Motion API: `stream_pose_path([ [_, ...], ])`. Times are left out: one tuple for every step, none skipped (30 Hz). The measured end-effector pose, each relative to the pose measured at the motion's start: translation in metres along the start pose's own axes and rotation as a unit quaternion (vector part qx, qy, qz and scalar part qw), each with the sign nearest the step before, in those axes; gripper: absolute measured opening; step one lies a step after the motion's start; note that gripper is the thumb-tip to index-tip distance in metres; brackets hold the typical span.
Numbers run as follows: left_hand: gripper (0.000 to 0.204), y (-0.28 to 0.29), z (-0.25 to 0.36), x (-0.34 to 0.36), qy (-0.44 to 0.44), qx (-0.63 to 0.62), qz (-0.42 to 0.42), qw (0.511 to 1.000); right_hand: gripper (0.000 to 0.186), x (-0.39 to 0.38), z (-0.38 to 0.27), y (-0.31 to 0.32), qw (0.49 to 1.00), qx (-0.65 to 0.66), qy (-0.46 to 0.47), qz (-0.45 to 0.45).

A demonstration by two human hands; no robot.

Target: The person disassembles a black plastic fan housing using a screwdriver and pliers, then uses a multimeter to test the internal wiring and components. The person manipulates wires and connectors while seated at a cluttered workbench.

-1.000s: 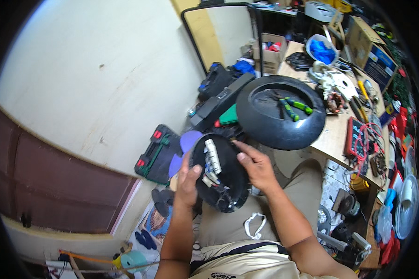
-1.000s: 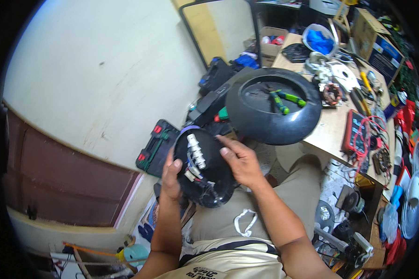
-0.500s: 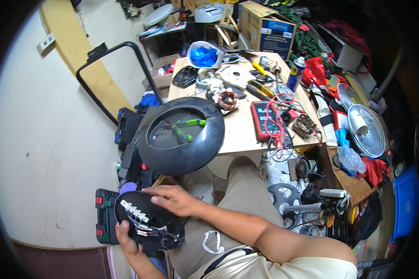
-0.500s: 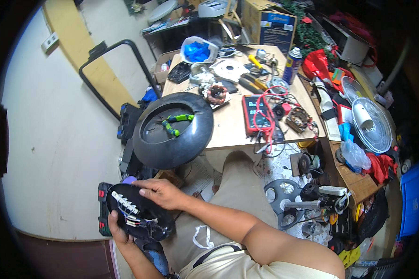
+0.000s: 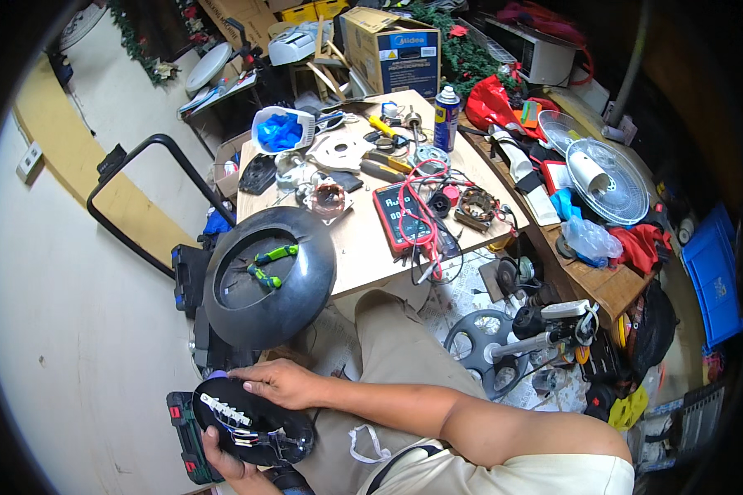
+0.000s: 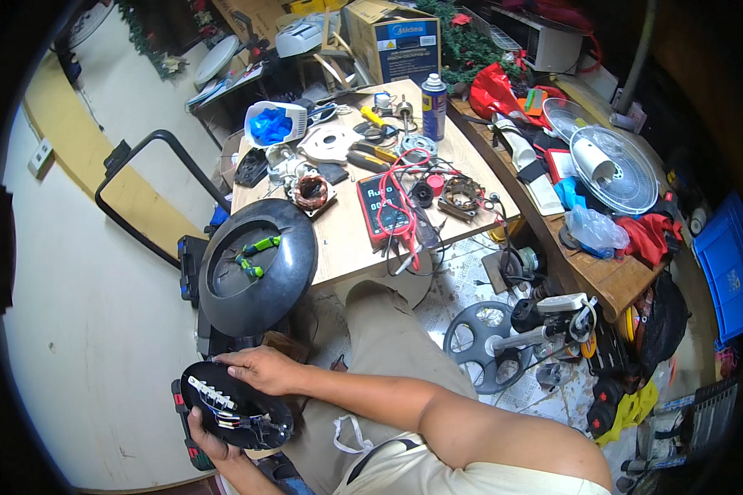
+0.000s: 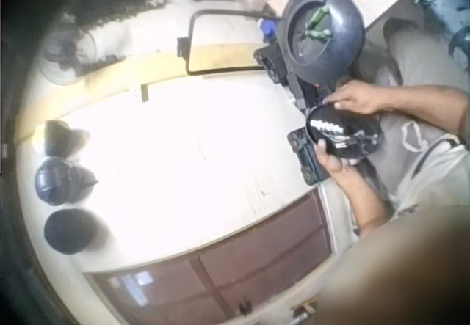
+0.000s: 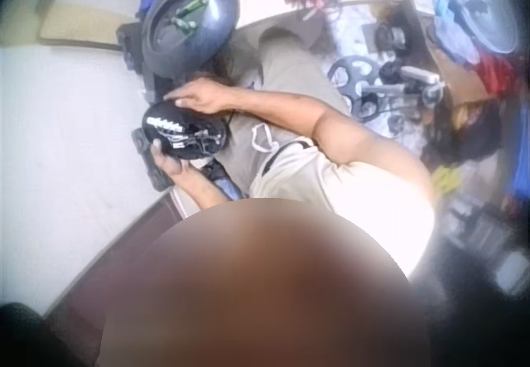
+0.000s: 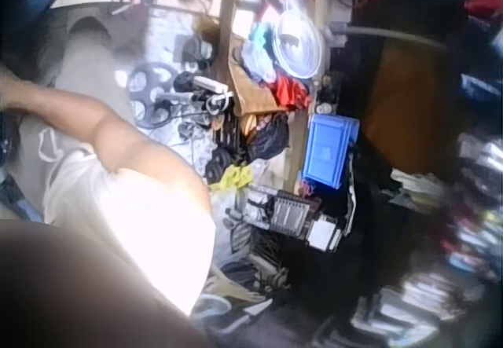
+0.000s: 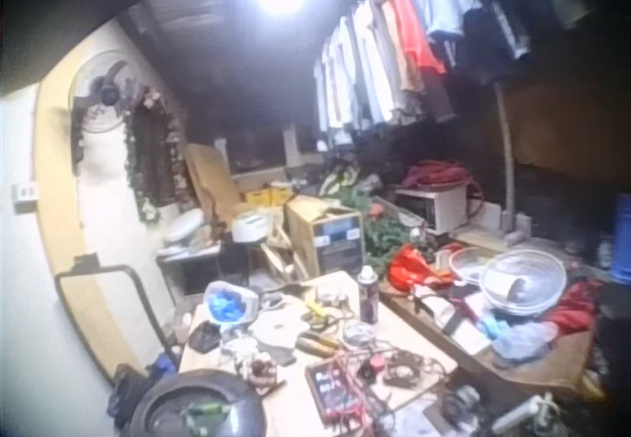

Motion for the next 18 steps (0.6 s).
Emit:
stream_pose_path([
  [0.072, 0.001, 0.0, 0.002, 0.003, 0.007, 0.001, 1.0, 0.042, 0.0, -0.003, 0.001, 1.0, 0.0, -0.027, -0.008],
  [0.072, 0.002, 0.0, 0.003, 0.007, 0.009, -0.004, 1.0, 0.043, 0.0, -0.009, 0.003, 0.998, -0.05, -0.043, -0.01],
  [0.072, 0.002, 0.001, 0.005, 0.012, 0.007, -0.011, 1.0, 0.043, -0.003, -0.02, 0.008, 0.994, -0.103, -0.025, -0.023],
  [0.074, 0.003, 0.002, 0.005, 0.019, 0.002, -0.012, 1.0, 0.043, -0.012, -0.03, 0.015, 0.984, -0.166, -0.043, -0.048],
  [0.074, 0.003, 0.003, 0.005, 0.027, -0.011, -0.025, 0.999, 0.043, -0.023, -0.042, 0.024, 0.969, -0.228, -0.065, -0.074],
  [0.074, 0.006, 0.005, 0.004, 0.025, -0.021, -0.009, 0.999, 0.043, -0.03, -0.063, 0.035, 0.964, -0.254, 0.002, -0.077],
  [0.074, 0.007, 0.007, 0.003, 0.025, -0.043, -0.011, 0.999, 0.041, -0.044, -0.085, 0.054, 0.974, -0.212, 0.049, -0.055],
  [0.073, 0.01, 0.01, 0.004, 0.01, -0.044, 0.003, 0.999, 0.04, -0.061, -0.105, 0.08, 0.98, -0.18, 0.065, -0.058],
  [0.073, 0.011, 0.012, 0.003, 0.014, -0.052, -0.003, 0.999, 0.036, -0.078, -0.126, 0.115, 0.978, -0.191, 0.083, -0.023],
  [0.072, 0.014, 0.012, 0.003, 0.022, -0.057, 0.007, 0.998, 0.031, -0.092, -0.148, 0.155, 0.975, -0.196, 0.104, 0.012],
  [0.071, 0.016, 0.011, 0.003, 0.029, -0.062, 0.015, 0.998, 0.024, -0.096, -0.163, 0.197, 0.974, -0.18, 0.111, 0.08],
  [0.07, 0.017, 0.012, 0.005, 0.021, -0.056, 0.02, 0.998, 0.027, -0.106, -0.18, 0.242, 0.919, -0.346, 0.071, 0.173],
  [0.069, 0.018, 0.011, 0.006, 0.013, -0.049, 0.023, 0.998, 0.024, -0.105, -0.193, 0.292, 0.874, -0.424, 0.04, 0.236],
  [0.068, 0.018, 0.011, 0.007, 0.005, -0.043, 0.026, 0.999, 0.02, -0.107, -0.206, 0.332, 0.832, -0.477, 0.036, 0.282],
  [0.068, 0.018, 0.01, 0.01, 0.0, -0.043, 0.028, 0.999, 0.022, -0.098, -0.208, 0.374, 0.776, -0.552, -0.041, 0.303],
  [0.068, 0.018, 0.008, 0.01, 0.0, -0.045, 0.029, 0.999, 0.026, -0.091, -0.202, 0.408, 0.74, -0.596, -0.135, 0.28],
  [0.068, 0.017, 0.006, 0.011, -0.002, -0.048, 0.028, 0.998, 0.03, -0.09, -0.194, 0.437, 0.687, -0.632, -0.249, 0.258],
  [0.068, 0.016, 0.005, 0.01, -0.003, -0.052, 0.03, 0.998, 0.034, -0.088, -0.182, 0.454, 0.703, -0.621, -0.289, 0.19],
])
Point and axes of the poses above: each hand's wrist, its own x-axis towards the middle knuckle, its own y-axis out of the back of the hand, z = x × y, the point moved 5 cm from there along x, towards the middle knuckle, and after that the axes turned 3 degrees about x, right-handed, at the moved point
